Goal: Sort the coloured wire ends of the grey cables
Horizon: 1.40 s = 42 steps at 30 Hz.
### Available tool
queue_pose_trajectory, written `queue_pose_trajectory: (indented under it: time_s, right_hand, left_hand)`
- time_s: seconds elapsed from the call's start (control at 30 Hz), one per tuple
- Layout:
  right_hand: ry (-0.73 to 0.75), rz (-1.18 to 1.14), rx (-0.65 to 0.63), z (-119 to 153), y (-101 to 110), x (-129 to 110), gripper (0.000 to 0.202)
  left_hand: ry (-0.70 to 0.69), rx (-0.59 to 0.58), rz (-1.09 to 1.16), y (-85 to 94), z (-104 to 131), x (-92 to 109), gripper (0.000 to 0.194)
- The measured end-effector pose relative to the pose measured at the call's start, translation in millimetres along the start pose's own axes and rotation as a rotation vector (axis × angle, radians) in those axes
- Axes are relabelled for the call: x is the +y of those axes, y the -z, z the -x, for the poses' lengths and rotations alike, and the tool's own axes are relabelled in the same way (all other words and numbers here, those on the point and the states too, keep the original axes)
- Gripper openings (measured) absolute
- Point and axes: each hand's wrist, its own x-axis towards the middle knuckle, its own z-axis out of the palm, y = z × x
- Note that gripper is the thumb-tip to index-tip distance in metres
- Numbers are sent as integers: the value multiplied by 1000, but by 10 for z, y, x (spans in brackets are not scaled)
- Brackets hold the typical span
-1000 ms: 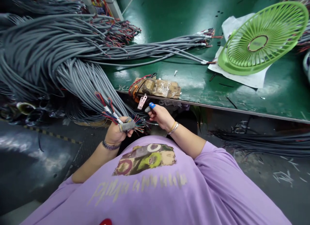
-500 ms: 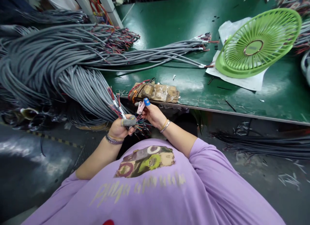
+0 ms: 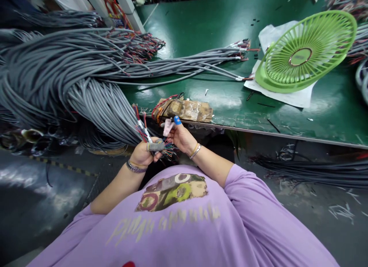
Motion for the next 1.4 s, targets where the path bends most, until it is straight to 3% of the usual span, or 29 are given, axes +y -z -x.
queue_pose_trajectory:
  time_s: [0.2, 0.33, 0.43, 0.67, 1.0, 1.23, 1.4]
  right_hand:
    - [-60, 49, -88, 48, 35, -64, 55]
    - [65, 119, -64, 69, 24, -27, 39]
    - [119, 137, -47, 68, 25, 9, 41]
    - [4, 50, -27, 62, -53, -38, 49]
    - [38, 13, 29, 53, -87, -11, 51]
    - [-95, 51, -50, 123, -17, -96, 56]
    - [50, 154, -35, 137, -16, -71, 36]
  left_hand:
    - [-48, 39, 2, -35, 122, -29, 27]
    - [-104, 121, 58, -107, 124, -42, 28]
    - [-141, 179, 92, -155, 95, -54, 28]
    - [-193, 250, 92, -217, 86, -71, 26]
    - [-155, 269, 52, -216, 71, -99, 28]
    - [-213, 261, 36, -242, 174, -141, 28]
    - [-296, 338, 62, -287, 194, -179, 29]
